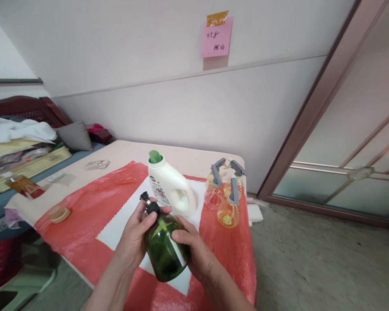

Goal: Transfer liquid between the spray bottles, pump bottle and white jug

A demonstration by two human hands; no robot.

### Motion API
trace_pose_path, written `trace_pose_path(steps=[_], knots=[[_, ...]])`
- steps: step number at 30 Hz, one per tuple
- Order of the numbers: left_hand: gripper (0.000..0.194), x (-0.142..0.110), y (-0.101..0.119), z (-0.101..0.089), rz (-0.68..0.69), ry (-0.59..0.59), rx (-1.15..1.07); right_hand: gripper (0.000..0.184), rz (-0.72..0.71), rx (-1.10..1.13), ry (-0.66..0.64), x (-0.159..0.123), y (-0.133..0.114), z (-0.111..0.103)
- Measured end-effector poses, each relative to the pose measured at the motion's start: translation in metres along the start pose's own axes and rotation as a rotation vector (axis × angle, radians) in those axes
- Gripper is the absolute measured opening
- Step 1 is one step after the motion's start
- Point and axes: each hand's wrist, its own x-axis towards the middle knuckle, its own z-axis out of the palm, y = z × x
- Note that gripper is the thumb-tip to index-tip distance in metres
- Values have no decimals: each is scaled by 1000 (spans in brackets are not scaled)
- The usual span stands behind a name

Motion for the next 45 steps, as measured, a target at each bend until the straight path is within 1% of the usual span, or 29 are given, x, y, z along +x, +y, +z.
trace_pose_path(steps=[2, 4, 9, 10, 13, 16, 17, 19, 20, 21, 22, 24, 26, 29, 31, 33, 35, 38, 40, 41, 43, 45], knots=[[54, -1, -4, 1, 13, -25, 35, 55, -7, 1, 45, 0, 1, -2], [57, -2, -9, 2, 51, -9, 73, 50, -5, 14, 90, 1, 3, -5], [52, -5, -19, 7, 127, 132, 92, 35, 14, 31, 129, 1, 7, -7], [52, -5, -19, 8, 138, 154, 94, 35, 8, 45, 139, 2, 7, -7], [52, -4, -15, 10, 187, 231, 68, 42, -50, 95, 208, 3, 8, -4], [53, 0, -8, 8, 243, 382, -1, 49, -163, 76, 266, 5, 19, -2], [54, 2, -6, 6, 260, 431, -13, 55, -198, 48, 271, 6, 25, -2], [53, 4, -3, 1, 288, 480, -13, 78, -246, -25, 254, 7, 39, 0], [52, 5, -2, -1, 296, 480, -4, 87, -255, -69, 247, 8, 46, 1], [51, 6, -2, -2, 302, 470, 9, 92, -264, -117, 250, 8, 51, 3], [49, 6, -2, -4, 308, 452, 23, 93, -273, -166, 261, 8, 55, 4], [41, 6, -3, -5, 318, 418, 32, 87, -292, -244, 285, 8, 57, 7], [33, 6, -2, -6, 322, 394, -1, 83, -310, -271, 286, 6, 53, 7], [32, 8, 1, -10, 313, 362, -79, 82, -308, -225, 257, 4, 45, 6], [31, 9, 3, -13, 304, 335, -113, 80, -283, -173, 272, 2, 40, 7], [30, 10, 4, -15, 293, 304, -133, 71, -227, -96, 277, 2, 37, 9], [28, 9, 5, -16, 285, 275, -138, 61, -106, 14, 232, 2, 36, 10], [25, 7, 8, -15, 267, 225, -129, 64, 101, 210, 148, 3, 36, 9], [25, 6, 10, -14, 250, 186, -117, 64, 148, 279, 138, 3, 36, 7], [26, 6, 11, -14, 241, 170, -114, 60, 133, 281, 147, 2, 36, 7], [29, 6, 12, -14, 234, 171, -124, 53, 46, 232, 161, 2, 34, 6], [33, 8, 11, -15, 231, 222, -143, 53, -63, 142, 178, 1, 31, 7]])
